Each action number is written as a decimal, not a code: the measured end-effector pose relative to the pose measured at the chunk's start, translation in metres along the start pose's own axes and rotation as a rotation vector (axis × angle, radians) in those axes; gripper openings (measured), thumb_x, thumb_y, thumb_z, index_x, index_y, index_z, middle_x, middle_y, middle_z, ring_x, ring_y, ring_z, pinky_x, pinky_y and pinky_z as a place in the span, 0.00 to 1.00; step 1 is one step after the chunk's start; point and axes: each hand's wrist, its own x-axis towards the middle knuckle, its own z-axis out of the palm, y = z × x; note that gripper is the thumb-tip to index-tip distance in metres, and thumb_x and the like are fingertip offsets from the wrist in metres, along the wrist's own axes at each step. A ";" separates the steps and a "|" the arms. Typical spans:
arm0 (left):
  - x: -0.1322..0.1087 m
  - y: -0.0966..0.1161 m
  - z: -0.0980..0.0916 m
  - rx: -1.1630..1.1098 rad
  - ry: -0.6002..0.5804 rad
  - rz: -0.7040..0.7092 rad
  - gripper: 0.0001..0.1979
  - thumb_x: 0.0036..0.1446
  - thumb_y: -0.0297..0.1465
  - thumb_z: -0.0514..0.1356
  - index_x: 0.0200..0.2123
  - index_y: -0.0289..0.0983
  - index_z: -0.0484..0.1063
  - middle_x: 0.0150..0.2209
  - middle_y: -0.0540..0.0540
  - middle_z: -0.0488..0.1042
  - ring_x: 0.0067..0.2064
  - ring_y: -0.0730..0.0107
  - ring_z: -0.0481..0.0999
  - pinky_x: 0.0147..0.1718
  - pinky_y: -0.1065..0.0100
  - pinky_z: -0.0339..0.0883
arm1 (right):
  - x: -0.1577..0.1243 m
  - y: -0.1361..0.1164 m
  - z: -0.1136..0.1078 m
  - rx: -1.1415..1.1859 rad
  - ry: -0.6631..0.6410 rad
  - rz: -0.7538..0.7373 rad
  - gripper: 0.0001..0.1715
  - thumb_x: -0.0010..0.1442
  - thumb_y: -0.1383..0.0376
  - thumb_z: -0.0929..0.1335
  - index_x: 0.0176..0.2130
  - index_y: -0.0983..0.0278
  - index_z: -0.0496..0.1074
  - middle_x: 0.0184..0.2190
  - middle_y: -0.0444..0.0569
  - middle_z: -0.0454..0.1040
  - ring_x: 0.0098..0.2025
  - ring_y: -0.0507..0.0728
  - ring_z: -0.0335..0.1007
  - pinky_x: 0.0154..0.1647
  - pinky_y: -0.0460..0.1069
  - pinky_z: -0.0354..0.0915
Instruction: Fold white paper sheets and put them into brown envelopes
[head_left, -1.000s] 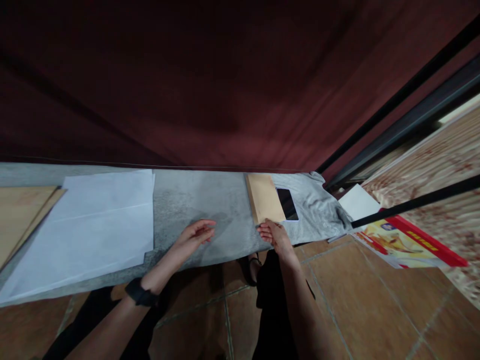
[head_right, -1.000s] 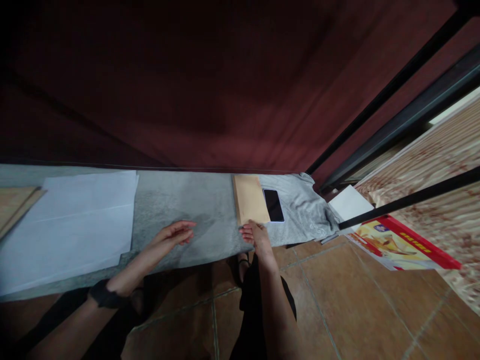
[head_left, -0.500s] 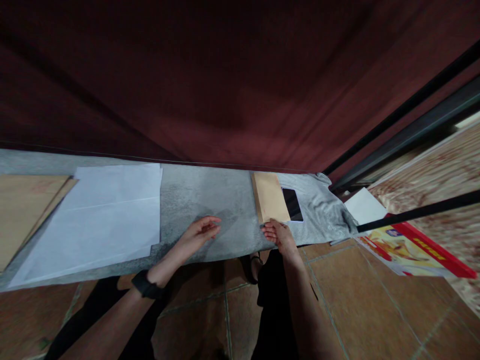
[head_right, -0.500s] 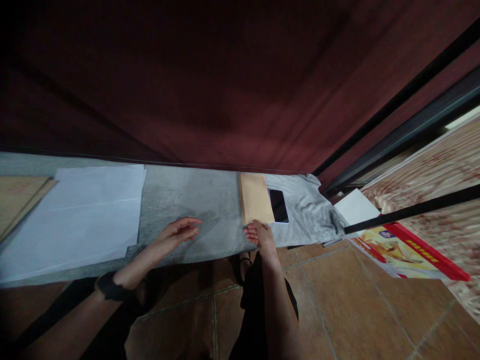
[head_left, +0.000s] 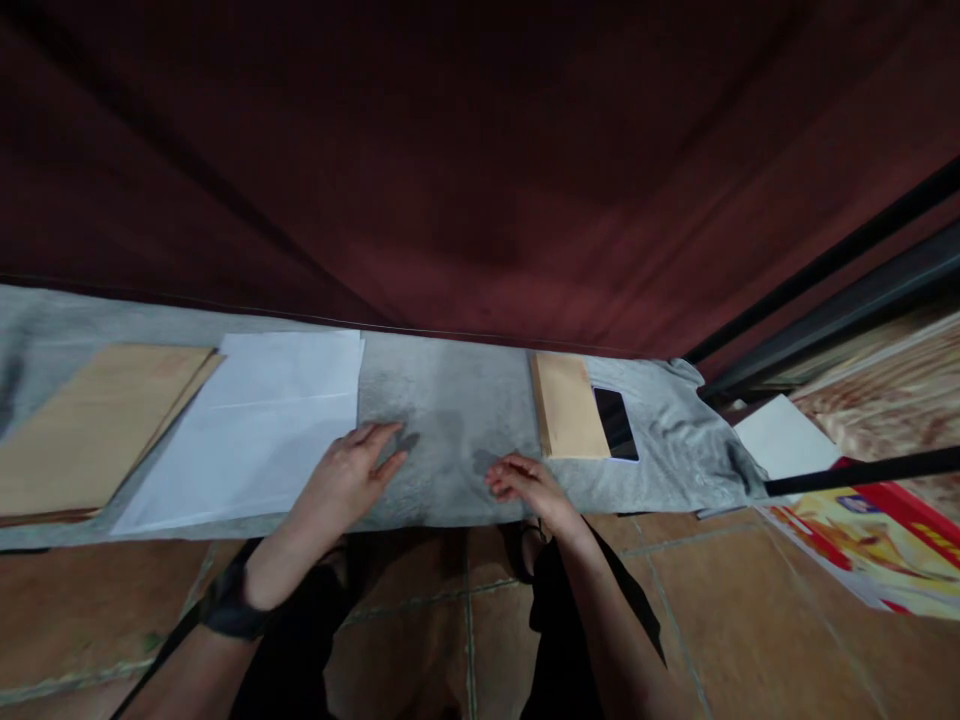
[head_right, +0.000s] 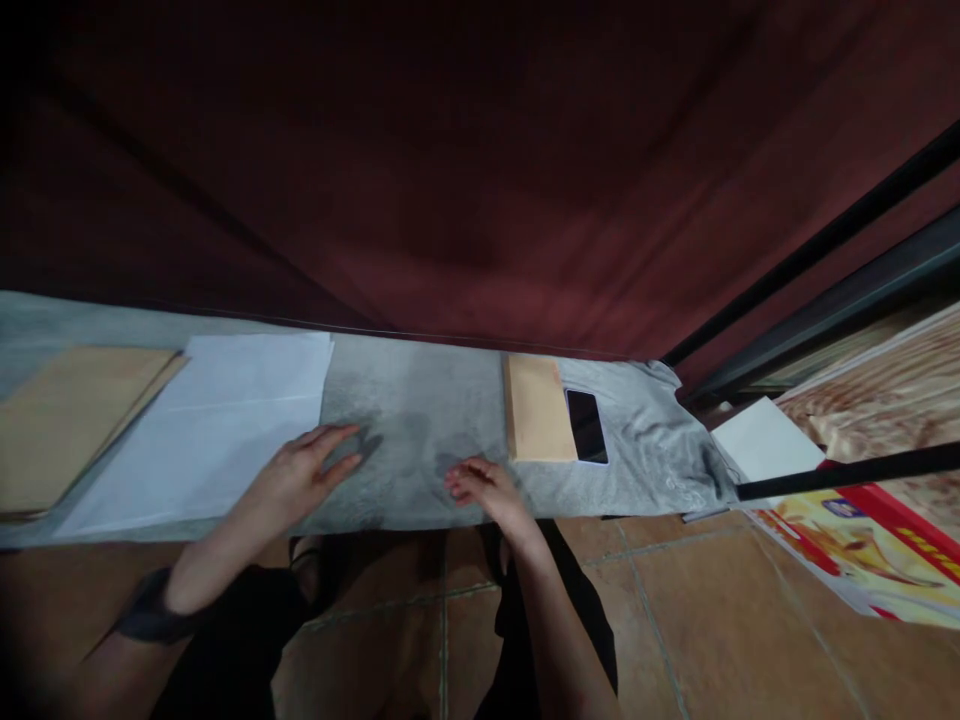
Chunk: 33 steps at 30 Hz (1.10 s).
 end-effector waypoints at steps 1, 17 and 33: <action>-0.007 -0.011 -0.012 0.088 0.012 0.012 0.23 0.56 0.46 0.64 0.52 0.44 0.80 0.54 0.38 0.78 0.59 0.42 0.74 0.62 0.51 0.62 | 0.005 0.001 0.005 0.002 0.027 -0.030 0.15 0.53 0.52 0.76 0.31 0.61 0.80 0.30 0.45 0.82 0.29 0.51 0.74 0.29 0.43 0.70; -0.066 -0.099 -0.068 0.699 -0.106 0.150 0.24 0.67 0.44 0.54 0.59 0.39 0.74 0.63 0.36 0.74 0.65 0.48 0.72 0.64 0.49 0.66 | 0.037 0.012 0.030 -0.472 0.099 -0.101 0.11 0.64 0.60 0.67 0.37 0.58 0.79 0.33 0.44 0.80 0.30 0.53 0.72 0.26 0.46 0.66; -0.059 -0.052 -0.061 0.702 -0.273 0.109 0.20 0.68 0.36 0.51 0.55 0.39 0.78 0.59 0.38 0.78 0.59 0.48 0.77 0.54 0.50 0.75 | 0.044 0.011 0.030 -0.749 0.111 -0.260 0.11 0.65 0.65 0.67 0.36 0.57 0.79 0.30 0.43 0.80 0.31 0.54 0.74 0.34 0.47 0.64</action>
